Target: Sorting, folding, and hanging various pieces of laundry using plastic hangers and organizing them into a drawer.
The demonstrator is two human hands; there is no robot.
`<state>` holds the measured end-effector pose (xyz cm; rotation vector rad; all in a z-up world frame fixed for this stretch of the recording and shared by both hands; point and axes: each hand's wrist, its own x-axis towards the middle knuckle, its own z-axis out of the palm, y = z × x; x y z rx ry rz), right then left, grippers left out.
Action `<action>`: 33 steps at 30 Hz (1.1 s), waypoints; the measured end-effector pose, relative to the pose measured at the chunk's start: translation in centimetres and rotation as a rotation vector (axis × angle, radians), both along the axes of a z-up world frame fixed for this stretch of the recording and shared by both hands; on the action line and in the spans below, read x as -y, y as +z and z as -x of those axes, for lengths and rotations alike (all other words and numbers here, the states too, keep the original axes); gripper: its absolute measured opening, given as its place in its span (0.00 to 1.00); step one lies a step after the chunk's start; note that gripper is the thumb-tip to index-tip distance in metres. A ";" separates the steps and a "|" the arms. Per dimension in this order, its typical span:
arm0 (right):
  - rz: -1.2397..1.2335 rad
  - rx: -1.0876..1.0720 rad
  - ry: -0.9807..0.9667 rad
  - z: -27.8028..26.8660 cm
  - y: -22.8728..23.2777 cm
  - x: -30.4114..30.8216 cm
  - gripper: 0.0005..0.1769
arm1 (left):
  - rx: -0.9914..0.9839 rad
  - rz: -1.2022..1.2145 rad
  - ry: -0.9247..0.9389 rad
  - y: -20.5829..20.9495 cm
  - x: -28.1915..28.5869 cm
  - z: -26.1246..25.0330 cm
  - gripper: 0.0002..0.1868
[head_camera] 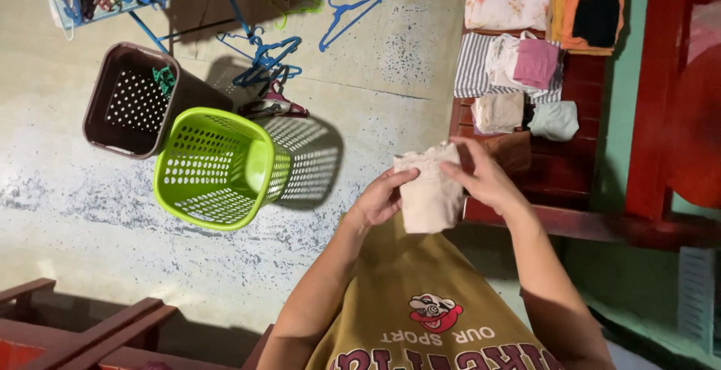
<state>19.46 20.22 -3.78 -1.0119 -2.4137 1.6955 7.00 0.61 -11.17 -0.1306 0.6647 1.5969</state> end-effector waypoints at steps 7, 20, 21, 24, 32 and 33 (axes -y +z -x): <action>0.647 -0.110 -0.024 -2.6 -5.3 0.6 0.26 | -0.046 0.113 -0.101 0.4 0.5 -0.2 0.22; 0.248 -0.071 0.048 -7.4 -10.1 -2.0 0.13 | -1.361 0.399 -0.841 3.8 -7.3 -1.6 0.22; 0.169 -0.064 0.041 -7.6 -10.4 -3.0 0.13 | -1.421 0.495 -0.857 5.2 -8.6 -1.9 0.18; 0.283 -0.152 -0.005 -8.2 -10.1 -6.2 0.28 | -1.525 0.218 -0.577 -2.7 -9.6 -3.9 0.17; 0.412 0.211 0.141 -14.1 -23.6 -18.0 0.39 | -1.286 0.436 -0.456 -8.8 -18.1 -6.9 0.18; 0.546 0.135 0.013 -15.1 -26.3 -19.3 0.38 | -1.134 0.551 -0.442 -10.1 -19.2 -7.1 0.20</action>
